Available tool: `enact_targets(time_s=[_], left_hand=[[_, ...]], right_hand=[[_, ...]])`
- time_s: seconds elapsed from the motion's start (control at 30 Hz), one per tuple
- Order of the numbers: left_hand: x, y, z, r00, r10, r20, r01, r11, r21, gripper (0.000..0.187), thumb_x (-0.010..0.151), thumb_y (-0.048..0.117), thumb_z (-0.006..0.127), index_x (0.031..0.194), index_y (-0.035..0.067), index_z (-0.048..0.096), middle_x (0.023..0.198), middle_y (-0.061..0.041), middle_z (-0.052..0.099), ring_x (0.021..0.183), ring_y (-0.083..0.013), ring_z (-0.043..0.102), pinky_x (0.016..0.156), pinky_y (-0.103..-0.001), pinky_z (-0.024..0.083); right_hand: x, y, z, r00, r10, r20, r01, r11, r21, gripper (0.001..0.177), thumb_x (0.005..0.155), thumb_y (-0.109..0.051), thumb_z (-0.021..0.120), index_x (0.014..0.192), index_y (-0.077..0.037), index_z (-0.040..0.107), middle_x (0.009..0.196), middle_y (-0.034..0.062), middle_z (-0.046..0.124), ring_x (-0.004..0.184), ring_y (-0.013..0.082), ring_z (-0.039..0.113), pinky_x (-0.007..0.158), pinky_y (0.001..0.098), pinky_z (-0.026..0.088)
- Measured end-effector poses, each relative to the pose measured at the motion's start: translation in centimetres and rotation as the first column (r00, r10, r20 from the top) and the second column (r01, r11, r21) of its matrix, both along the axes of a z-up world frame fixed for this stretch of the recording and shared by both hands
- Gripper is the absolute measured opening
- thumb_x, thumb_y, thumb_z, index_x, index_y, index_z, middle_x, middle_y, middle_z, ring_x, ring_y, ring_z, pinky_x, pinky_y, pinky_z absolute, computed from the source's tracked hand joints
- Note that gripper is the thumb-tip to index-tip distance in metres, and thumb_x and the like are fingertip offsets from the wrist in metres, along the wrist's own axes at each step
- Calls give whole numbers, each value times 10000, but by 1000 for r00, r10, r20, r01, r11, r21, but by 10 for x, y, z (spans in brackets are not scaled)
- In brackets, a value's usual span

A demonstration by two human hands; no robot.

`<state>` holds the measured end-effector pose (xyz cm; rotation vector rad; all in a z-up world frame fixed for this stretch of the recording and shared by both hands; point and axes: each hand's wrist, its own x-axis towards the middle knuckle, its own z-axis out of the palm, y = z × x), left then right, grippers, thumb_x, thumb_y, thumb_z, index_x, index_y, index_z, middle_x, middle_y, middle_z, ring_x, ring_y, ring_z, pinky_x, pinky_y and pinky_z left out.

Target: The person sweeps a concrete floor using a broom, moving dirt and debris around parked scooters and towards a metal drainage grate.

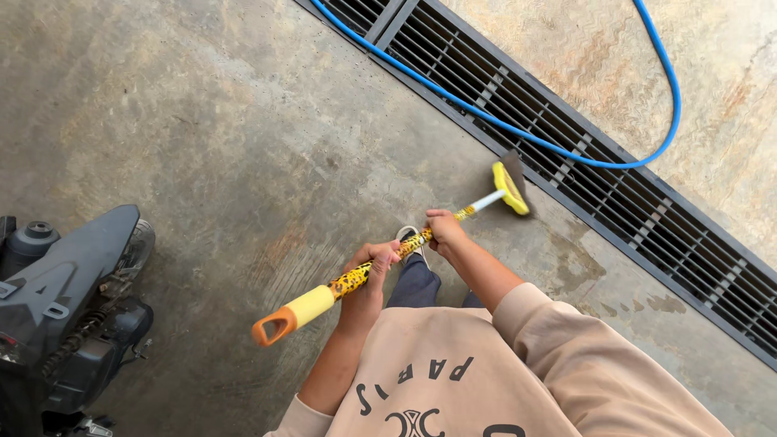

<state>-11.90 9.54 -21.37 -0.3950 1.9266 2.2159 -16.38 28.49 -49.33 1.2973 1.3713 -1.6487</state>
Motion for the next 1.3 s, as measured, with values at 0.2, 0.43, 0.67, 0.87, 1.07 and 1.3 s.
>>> enact_targets(time_s=[0.2, 0.43, 0.67, 0.87, 1.07, 1.3], left_hand=[[-12, -48, 61, 935, 8, -354, -122, 946, -300, 264, 1082, 231, 600, 898, 42, 588, 961, -89, 693, 1170, -272, 711, 1034, -383, 547], [-8, -96, 118, 846, -57, -530, -184, 902, -391, 393, 1057, 354, 588, 786, 72, 561, 780, -59, 662, 991, -277, 765, 1035, -454, 579], [-4, -107, 52, 957, 174, -234, -147, 981, 127, 354, 1095, 310, 585, 850, 60, 539, 891, -91, 674, 1048, -295, 722, 1053, -471, 553], [-1, -38, 13, 985, 169, 42, -171, 984, 53, 263, 1054, 264, 532, 942, 36, 596, 1023, -99, 713, 1156, -241, 676, 1032, -373, 499], [-8, -58, 46, 955, 118, -273, -169, 971, -172, 253, 1092, 228, 568, 947, 22, 591, 1031, -104, 701, 1186, -253, 676, 1062, -396, 520], [-14, -78, 101, 852, -71, -519, -219, 852, -476, 322, 1040, 313, 620, 838, 65, 579, 827, -55, 687, 997, -288, 759, 1007, -435, 583]], right_hand=[[-98, -131, 51, 932, 289, -219, -327, 931, -163, 336, 888, -46, 543, 1192, -187, 556, 840, 13, 617, 653, 141, 610, 487, 302, 455], [-91, -169, 194, 926, 46, -376, -197, 906, -374, 360, 939, -134, 653, 1269, -178, 516, 906, 0, 619, 715, 117, 636, 532, 301, 484], [-10, -97, 140, 990, -2, -140, -26, 980, -199, 433, 939, -140, 630, 1339, -198, 475, 887, 64, 665, 702, 174, 603, 485, 322, 387], [7, -47, 16, 996, 54, 72, -53, 998, -22, 400, 902, 9, 570, 1257, -166, 508, 899, 55, 653, 669, 194, 641, 454, 371, 495], [-80, -115, 18, 917, 362, -168, -379, 922, -81, 301, 881, -66, 595, 1160, -177, 590, 844, 34, 616, 616, 164, 523, 462, 324, 368], [-99, -173, 141, 891, 269, -365, -380, 883, -276, 294, 913, -97, 621, 1189, -174, 558, 866, -2, 612, 683, 128, 631, 509, 307, 479]])
